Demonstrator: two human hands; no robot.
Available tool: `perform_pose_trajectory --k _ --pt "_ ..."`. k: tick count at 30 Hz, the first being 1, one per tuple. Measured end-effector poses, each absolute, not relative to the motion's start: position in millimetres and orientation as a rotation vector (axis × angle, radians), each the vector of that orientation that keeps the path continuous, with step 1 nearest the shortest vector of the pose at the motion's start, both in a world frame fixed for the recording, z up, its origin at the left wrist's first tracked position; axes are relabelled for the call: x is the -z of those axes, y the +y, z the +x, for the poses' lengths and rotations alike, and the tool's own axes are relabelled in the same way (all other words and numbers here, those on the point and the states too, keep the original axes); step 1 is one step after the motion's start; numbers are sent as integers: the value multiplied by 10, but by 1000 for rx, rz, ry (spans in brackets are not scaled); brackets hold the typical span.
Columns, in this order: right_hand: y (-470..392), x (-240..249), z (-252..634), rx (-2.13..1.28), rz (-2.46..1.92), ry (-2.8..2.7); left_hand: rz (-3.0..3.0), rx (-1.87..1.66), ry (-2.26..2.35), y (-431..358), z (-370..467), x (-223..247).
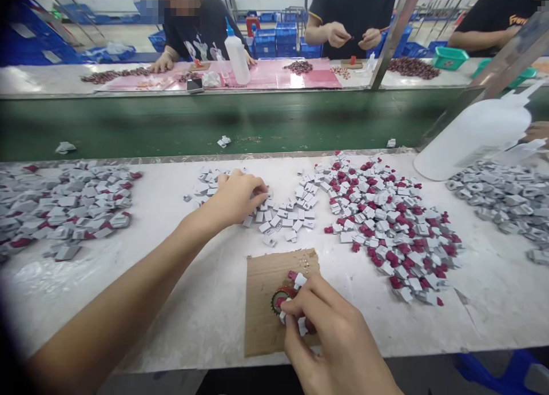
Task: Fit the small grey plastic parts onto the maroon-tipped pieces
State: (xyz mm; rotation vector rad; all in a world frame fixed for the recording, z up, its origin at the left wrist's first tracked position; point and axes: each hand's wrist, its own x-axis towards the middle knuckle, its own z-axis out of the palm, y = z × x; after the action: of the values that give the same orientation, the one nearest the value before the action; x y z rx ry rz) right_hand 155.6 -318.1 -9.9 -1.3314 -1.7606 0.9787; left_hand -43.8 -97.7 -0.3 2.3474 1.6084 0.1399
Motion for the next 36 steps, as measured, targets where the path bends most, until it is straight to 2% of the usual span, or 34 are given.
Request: perform_pose_trajectory --k 8,12,18,36 --pt "-3041 72 1712 -1067 -1389 -1432 2237 -347 1521 -998 -537 -98" --pt "-2847 172 1837 -1153 -1273 -1052 1675 -655 1218 -1216 -525 -186" --pt "-2586 228 1778 -1296 -1009 -634 1144 -629 920 -1637 -371 -230" --pt "-2547 247 1721 -1244 -1062 -772 1012 -594 844 -1829 -211 -110"
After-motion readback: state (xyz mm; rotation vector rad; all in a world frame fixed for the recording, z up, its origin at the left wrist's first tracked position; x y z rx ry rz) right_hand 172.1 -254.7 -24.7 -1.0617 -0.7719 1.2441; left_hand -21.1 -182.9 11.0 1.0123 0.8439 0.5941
